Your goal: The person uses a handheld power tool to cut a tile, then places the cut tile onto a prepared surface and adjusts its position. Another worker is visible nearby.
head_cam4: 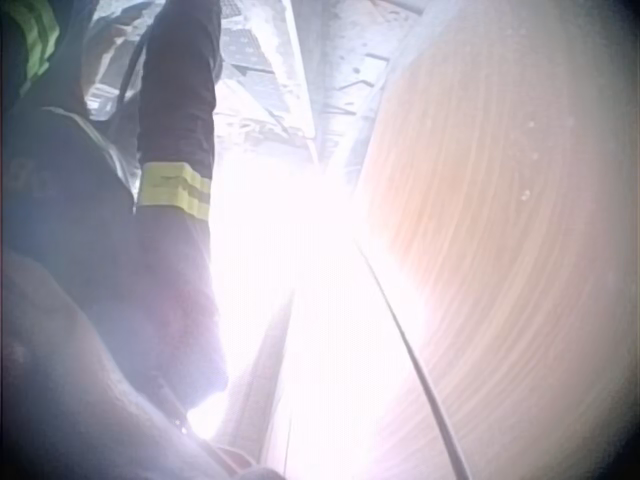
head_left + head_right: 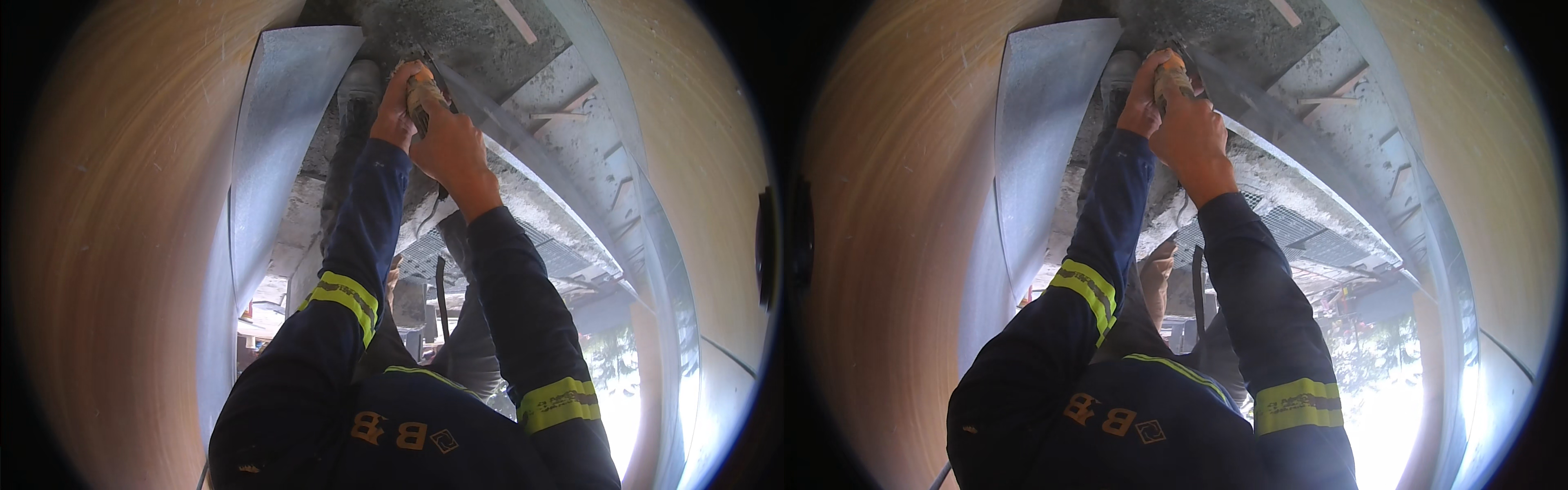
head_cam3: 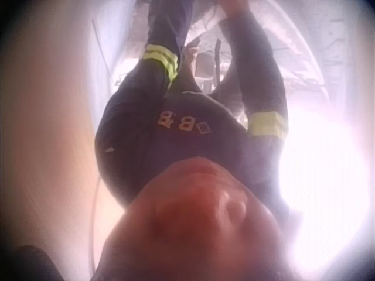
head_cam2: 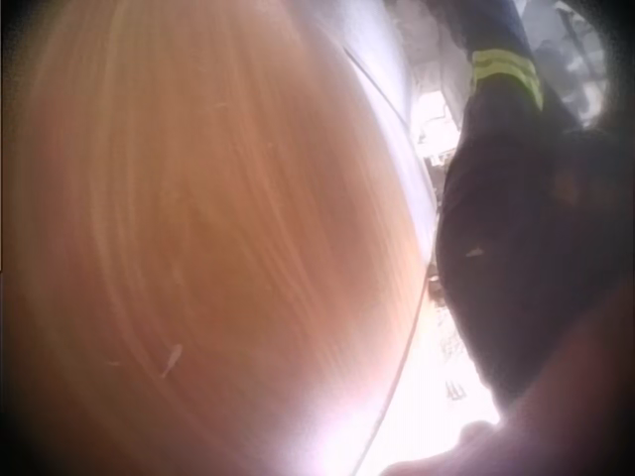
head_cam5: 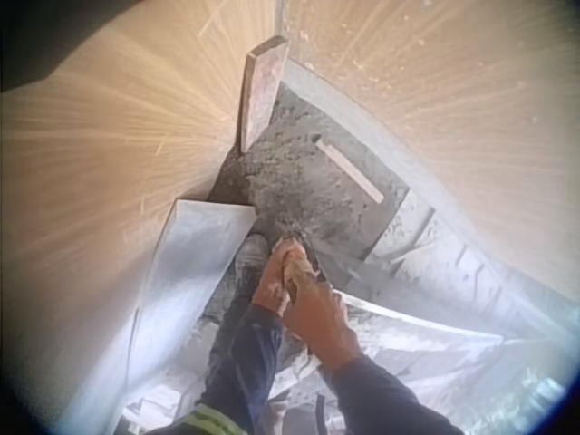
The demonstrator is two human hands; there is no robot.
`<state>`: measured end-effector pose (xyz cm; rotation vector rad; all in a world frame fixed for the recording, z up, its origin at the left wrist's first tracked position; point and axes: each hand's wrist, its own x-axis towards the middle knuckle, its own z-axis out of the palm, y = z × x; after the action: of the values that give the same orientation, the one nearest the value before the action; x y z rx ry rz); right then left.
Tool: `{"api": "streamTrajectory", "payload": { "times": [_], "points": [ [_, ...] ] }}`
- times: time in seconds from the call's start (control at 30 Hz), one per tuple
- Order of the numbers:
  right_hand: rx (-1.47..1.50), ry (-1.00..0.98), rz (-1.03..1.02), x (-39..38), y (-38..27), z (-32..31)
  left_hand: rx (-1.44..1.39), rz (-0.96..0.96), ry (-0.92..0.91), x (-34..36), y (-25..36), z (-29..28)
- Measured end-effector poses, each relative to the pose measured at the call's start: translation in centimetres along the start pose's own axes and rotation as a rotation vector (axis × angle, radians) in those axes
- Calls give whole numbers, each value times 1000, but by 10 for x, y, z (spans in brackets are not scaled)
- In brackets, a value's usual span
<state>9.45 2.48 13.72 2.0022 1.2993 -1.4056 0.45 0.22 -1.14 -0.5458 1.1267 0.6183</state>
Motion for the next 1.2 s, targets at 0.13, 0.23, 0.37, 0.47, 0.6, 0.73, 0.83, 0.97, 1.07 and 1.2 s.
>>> {"api": "streamTrajectory", "payload": {
  "times": [0.13, 0.23, 0.37, 0.47, 0.6, 0.73, 0.83, 0.97, 1.07, 1.2],
  "points": [
    [-4, 0, 18, -2, -1, 0, 7, 17, -10, -5, -1, 2],
    [4, 1, 18, -4, -1, 0, 5, 15, 0, -11, -1, 5],
    [1, 9, 7, -9, -5, -4, 7, -15, 19, -6, -2, 0],
    [10, 28, 7, -11, -1, -2, 21, -36, 22, -8, -2, 3],
    [-6, 7, 10, -13, -3, -4, -12, 12, -1, -7, -4, 1],
    [-17, -10, 35, -15, -1, -6, -19, 48, 0, -24, -4, 13],
    [-19, -6, 26, -16, -2, -7, -26, 11, -6, -17, -3, 9],
    [13, 24, 4, -18, -1, -4, -47, 10, -17, -1, -7, -1],
    [17, -6, 33, -21, -2, -8, -55, -34, 7, 2, -8, -6],
    [4, -14, 50, -23, 0, -5, -3, -10, -23, -8, -7, 1]
  ]
}}
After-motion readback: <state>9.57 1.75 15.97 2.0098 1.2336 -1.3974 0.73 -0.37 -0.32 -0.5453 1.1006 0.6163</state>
